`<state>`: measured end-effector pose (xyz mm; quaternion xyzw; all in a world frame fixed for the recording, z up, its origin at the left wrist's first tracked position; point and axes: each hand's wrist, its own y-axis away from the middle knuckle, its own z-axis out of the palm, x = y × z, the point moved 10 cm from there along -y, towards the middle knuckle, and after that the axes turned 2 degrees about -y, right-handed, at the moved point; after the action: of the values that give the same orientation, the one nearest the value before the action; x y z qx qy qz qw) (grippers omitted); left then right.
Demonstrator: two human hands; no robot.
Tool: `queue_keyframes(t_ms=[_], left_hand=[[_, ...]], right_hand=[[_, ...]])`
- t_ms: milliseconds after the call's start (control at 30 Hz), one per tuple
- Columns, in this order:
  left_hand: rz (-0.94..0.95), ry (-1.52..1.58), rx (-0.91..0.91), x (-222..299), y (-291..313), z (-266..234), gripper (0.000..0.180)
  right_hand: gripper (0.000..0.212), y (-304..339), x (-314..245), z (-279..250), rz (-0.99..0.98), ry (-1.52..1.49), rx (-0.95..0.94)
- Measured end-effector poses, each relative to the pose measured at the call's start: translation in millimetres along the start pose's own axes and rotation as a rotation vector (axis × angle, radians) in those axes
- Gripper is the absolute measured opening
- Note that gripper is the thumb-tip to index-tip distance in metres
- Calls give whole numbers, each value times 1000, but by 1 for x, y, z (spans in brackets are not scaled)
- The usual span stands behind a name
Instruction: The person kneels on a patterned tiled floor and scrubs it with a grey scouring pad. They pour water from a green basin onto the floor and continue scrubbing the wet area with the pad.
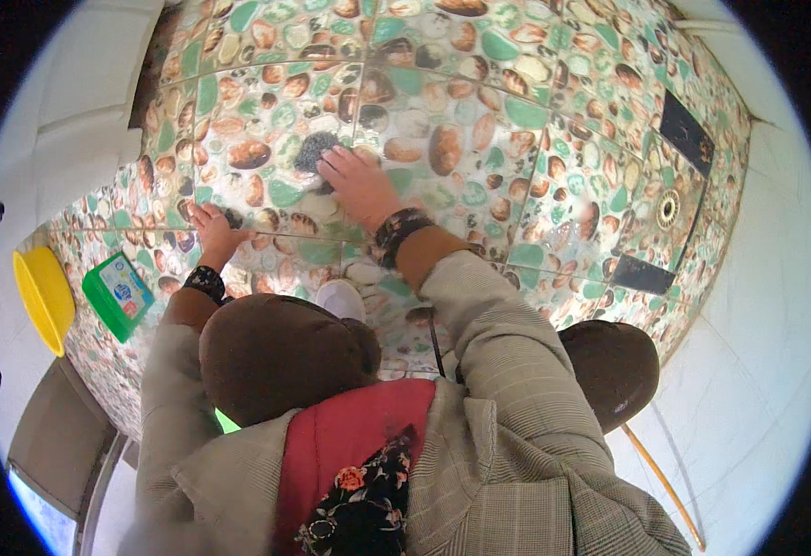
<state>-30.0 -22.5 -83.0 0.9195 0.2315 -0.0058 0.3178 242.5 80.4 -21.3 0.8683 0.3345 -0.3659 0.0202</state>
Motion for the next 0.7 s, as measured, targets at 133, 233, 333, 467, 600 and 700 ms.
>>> queue_keyframes(t_ms=[133, 233, 333, 467, 600, 700], left_hand=[[31, -79, 10, -1, -2, 1, 120], [57, -216, -69, 4, -6, 7, 120], [44, -298, -83, 1, -9, 9, 121], [80, -262, -21, -4, -12, 12, 122], [112, -393, -21, -13, -18, 22, 125], [102, -298, 2, -15, -24, 22, 129]], right_hand=[[35, 52, 116, -108, 272, 236, 183], [30, 115, 196, -228, 778, 585, 524], [28, 95, 207, -183, 944, 394, 180], [44, -7, 116, -61, 366, -17, 39], [48, 16, 153, -98, 394, 109, 148], [44, 105, 227, -211, 656, 262, 449]])
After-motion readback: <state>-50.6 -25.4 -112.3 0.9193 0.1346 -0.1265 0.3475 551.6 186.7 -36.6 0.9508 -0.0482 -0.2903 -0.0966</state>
